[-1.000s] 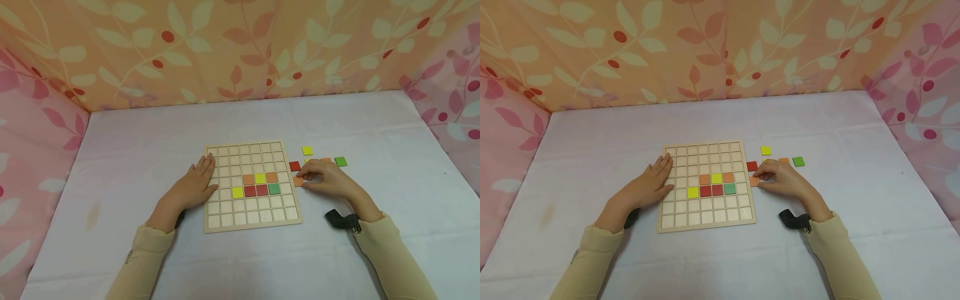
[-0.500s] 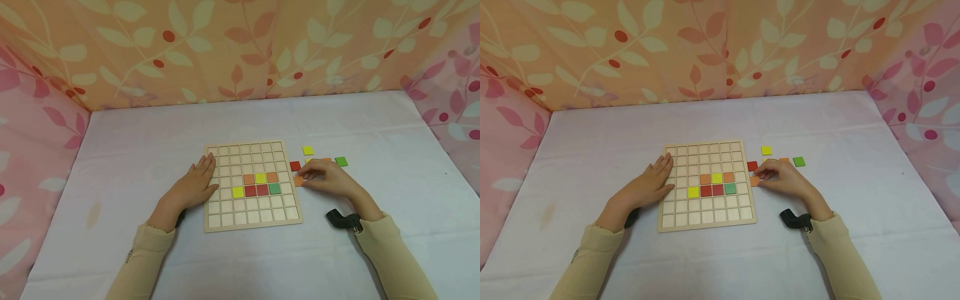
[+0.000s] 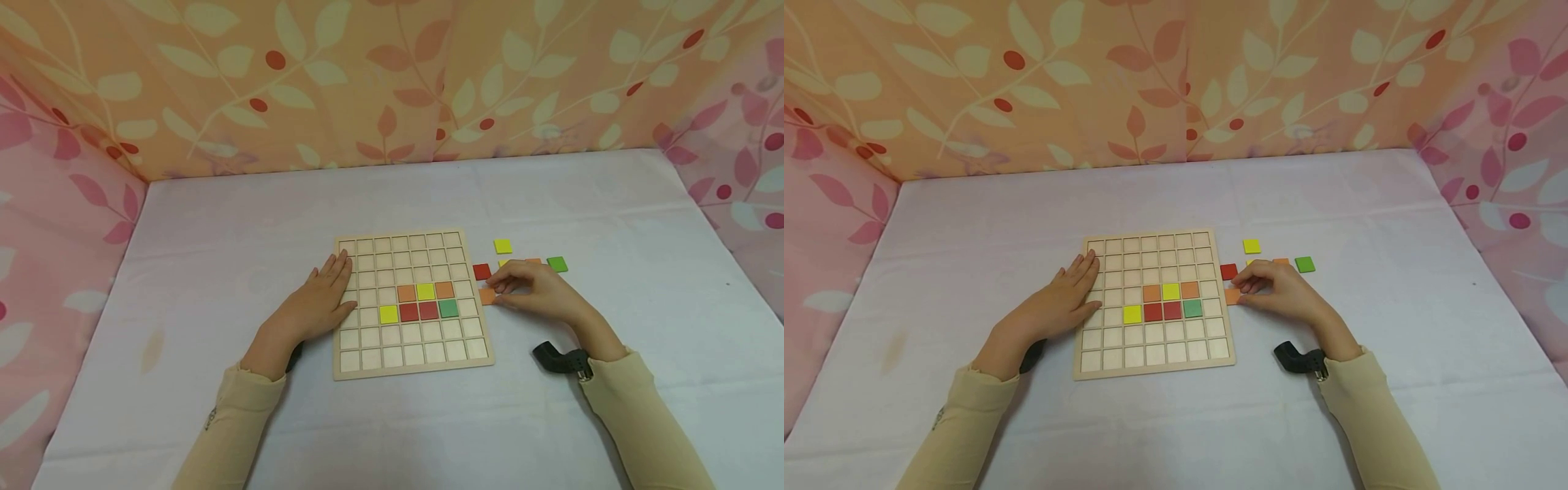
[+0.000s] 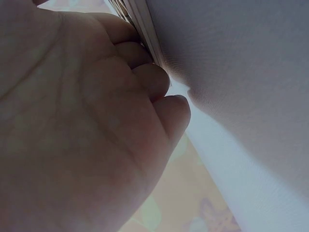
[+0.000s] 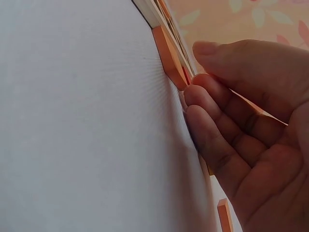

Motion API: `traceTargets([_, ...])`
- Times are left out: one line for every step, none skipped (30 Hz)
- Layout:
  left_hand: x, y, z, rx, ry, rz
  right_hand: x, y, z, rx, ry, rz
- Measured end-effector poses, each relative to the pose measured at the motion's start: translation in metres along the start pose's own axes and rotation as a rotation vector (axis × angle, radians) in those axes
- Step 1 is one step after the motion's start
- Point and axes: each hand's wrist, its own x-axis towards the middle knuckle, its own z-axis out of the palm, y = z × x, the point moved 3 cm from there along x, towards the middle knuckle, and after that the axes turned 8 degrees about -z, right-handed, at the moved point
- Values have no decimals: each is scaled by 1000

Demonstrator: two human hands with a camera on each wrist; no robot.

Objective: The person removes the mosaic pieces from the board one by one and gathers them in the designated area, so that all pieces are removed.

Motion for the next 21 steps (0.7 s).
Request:
traceTargets([0, 0, 0, 0, 0, 1, 0, 0, 0, 2, 2, -1])
traceTargets([0, 0, 0, -1, 0, 1, 0, 0, 0, 4, 4, -1])
traceTargets([0, 0, 0, -2, 0, 0, 0, 0, 0, 6, 7, -4])
traceTargets([0, 0, 0, -1, 1, 0, 0, -1, 0, 11, 10, -8])
traceTargets([0, 0, 0, -2, 1, 0, 0, -1, 0, 13, 14, -13])
traceTargets([0, 0, 0, -1, 1, 0, 0, -2, 0, 18, 19, -18])
traceTargets([0, 0, 1, 0, 0, -1, 0, -2, 0, 22, 25, -23])
traceTargets([0, -1, 1, 0, 1, -1, 0, -3, 0, 26, 31, -29])
traceTargets([0, -1, 1, 0, 1, -1, 0, -4, 0, 33, 37, -34])
traceTargets([0, -1, 1, 1, 2, -1, 0, -5, 0, 40, 44, -38])
traceTargets([0, 0, 1, 1, 2, -1, 0, -5, 0, 46, 50, -42])
traceTargets([0, 0, 1, 0, 2, -1, 0, -6, -1, 55, 55, -43])
traceTargets([0, 0, 1, -3, 1, -1, 0, -7, -1, 62, 59, -45])
traceTargets([0, 0, 1, -5, 1, -1, 0, -8, -1, 72, 63, -46])
traceTargets([0, 0, 1, -6, 1, -1, 1, -9, -1, 82, 65, -43])
traceTargets([0, 1, 1, -8, 1, 0, 1, -10, -2, 88, 67, -41])
traceTargets([0, 1, 0, -10, 0, 1, 1, -10, -2, 95, 69, -38])
traceTargets([-1, 1, 0, -11, 1, 2, 1, -11, -2, 101, 70, -34])
traceTargets([-1, 1, 0, -12, 0, 2, 1, -11, -2, 100, 71, -30])
traceTargets([-1, 1, 0, -10, 1, 2, 2, -12, -2, 103, 73, -26])
traceTargets([-1, 1, 0, -9, 2, 3, 3, -13, -2, 105, 74, -22])
